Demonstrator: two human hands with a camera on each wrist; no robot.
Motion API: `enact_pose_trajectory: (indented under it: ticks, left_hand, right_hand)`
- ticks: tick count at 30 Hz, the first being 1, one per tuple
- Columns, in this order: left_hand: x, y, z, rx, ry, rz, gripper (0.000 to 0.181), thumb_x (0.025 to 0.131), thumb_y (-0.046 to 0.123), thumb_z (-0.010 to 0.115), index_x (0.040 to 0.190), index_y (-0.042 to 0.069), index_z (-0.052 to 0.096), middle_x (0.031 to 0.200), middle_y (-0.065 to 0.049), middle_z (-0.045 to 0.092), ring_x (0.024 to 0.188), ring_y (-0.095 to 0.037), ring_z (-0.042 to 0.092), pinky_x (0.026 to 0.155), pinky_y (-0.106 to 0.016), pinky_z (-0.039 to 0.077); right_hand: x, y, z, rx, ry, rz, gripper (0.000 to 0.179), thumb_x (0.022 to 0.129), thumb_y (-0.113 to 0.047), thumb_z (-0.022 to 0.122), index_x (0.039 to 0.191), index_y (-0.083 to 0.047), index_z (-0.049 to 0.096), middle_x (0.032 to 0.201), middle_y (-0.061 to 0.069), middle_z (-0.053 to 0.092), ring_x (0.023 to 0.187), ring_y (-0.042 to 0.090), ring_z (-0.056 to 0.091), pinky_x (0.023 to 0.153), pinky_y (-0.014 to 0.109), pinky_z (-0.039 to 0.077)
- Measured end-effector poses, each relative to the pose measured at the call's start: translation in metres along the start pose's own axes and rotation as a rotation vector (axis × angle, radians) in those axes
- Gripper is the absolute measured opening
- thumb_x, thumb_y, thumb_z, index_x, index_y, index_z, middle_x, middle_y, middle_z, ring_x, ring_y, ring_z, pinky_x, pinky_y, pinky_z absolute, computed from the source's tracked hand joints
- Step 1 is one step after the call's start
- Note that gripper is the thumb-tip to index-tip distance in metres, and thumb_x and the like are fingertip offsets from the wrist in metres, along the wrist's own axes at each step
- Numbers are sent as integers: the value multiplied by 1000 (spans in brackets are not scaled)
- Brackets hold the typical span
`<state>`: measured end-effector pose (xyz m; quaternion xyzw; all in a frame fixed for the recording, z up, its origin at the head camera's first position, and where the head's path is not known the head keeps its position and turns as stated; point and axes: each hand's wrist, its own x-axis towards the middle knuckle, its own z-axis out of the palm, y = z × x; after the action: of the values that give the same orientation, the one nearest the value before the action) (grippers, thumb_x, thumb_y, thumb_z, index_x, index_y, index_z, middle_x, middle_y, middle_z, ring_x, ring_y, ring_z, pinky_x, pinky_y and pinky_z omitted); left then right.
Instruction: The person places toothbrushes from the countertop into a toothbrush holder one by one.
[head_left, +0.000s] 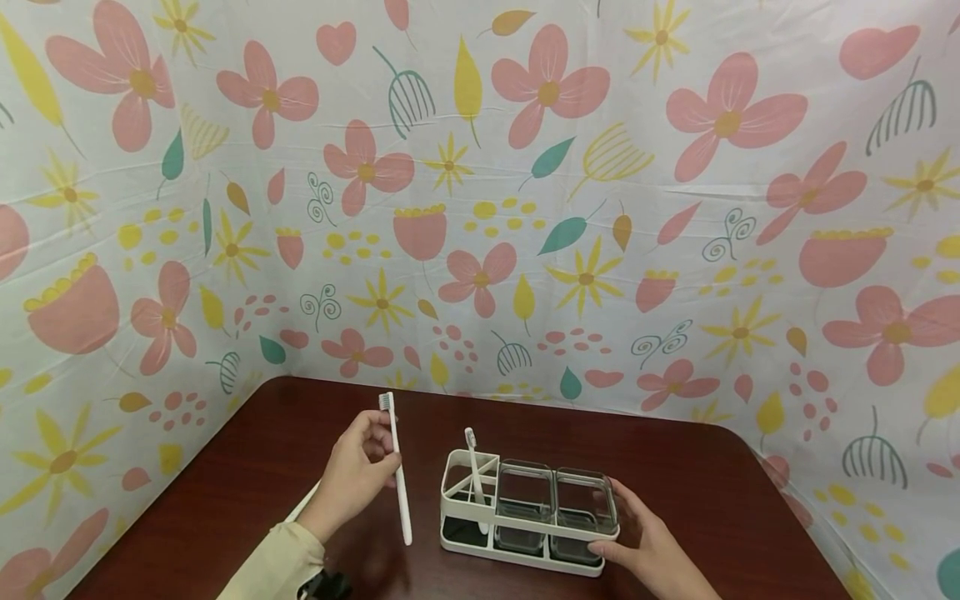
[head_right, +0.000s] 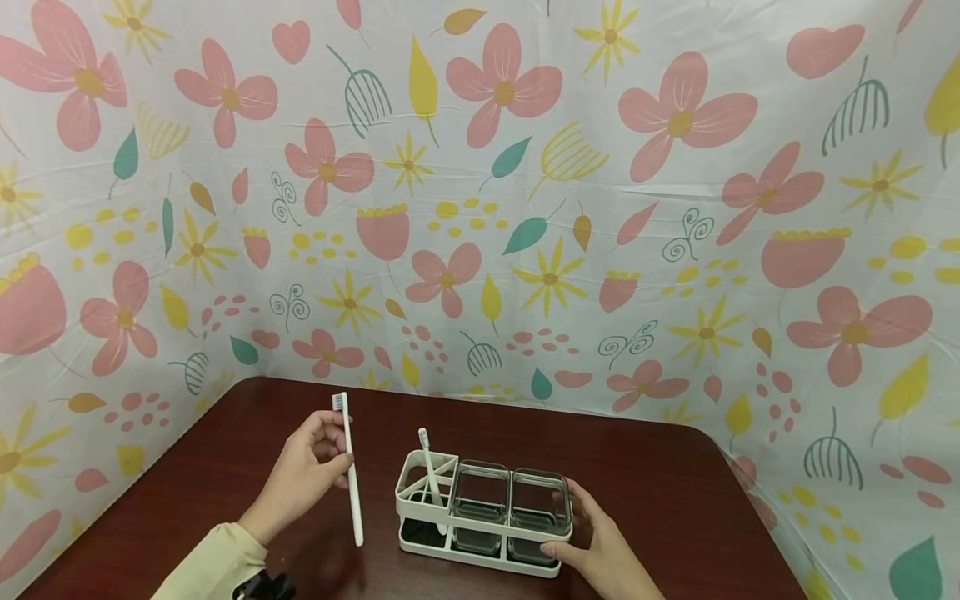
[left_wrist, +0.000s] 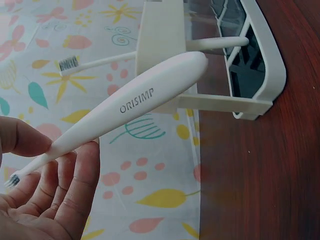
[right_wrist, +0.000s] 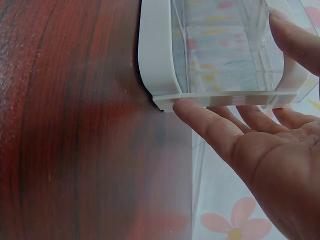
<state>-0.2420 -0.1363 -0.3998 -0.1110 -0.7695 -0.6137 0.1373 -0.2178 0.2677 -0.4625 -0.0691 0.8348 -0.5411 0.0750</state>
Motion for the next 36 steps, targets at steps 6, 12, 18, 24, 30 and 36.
enact_pose_trajectory:
  ticks: [6,12,18,24,30,36]
  left_hand:
    - [0,4,3,-54,13,41,40,80,-18,62,113,1,52,82,-12,54,67,-20,60,51,-37,55]
    - [1,8,6,-98,29,62,39,81,-16,62,115,1,52,83,-12,54,65,-21,60,51,-39,56]
    - [2,13,10,-145,33,64,34,84,-16,59,113,0,51,82,-13,54,64,-20,60,54,-45,56]
    - [2,19,13,-190,43,30,27,88,-12,59,110,-1,49,86,-15,53,67,-20,60,55,-42,57]
    - [2,22,16,-235,29,18,21,91,-11,57,106,-2,45,89,-16,53,69,-22,63,57,-42,57]
    - [3,24,20,-277,15,22,16,92,-11,54,101,-3,43,88,-18,55,67,-24,64,57,-43,57]
  right_hand:
    - [0,1,0,-11,12,-3,94,86,-24,78,155,-2,18,150,25,39,142,48,23,107,59,30]
    - [0,1,0,-23,20,-12,94,86,-24,78,155,-2,19,149,24,40,141,48,24,107,59,32]
    - [-1,0,0,-20,26,-6,93,85,-24,79,155,-2,20,149,24,40,141,48,25,106,59,33]
    - [-1,0,0,-21,24,-1,94,85,-24,79,155,-2,20,149,24,40,141,48,25,106,60,32]
    - [0,1,0,-26,28,4,94,84,-24,80,154,-2,21,149,24,41,141,48,26,106,59,33]
    - [-1,0,0,-27,31,0,94,84,-24,80,154,-2,21,148,24,42,140,48,27,105,59,34]
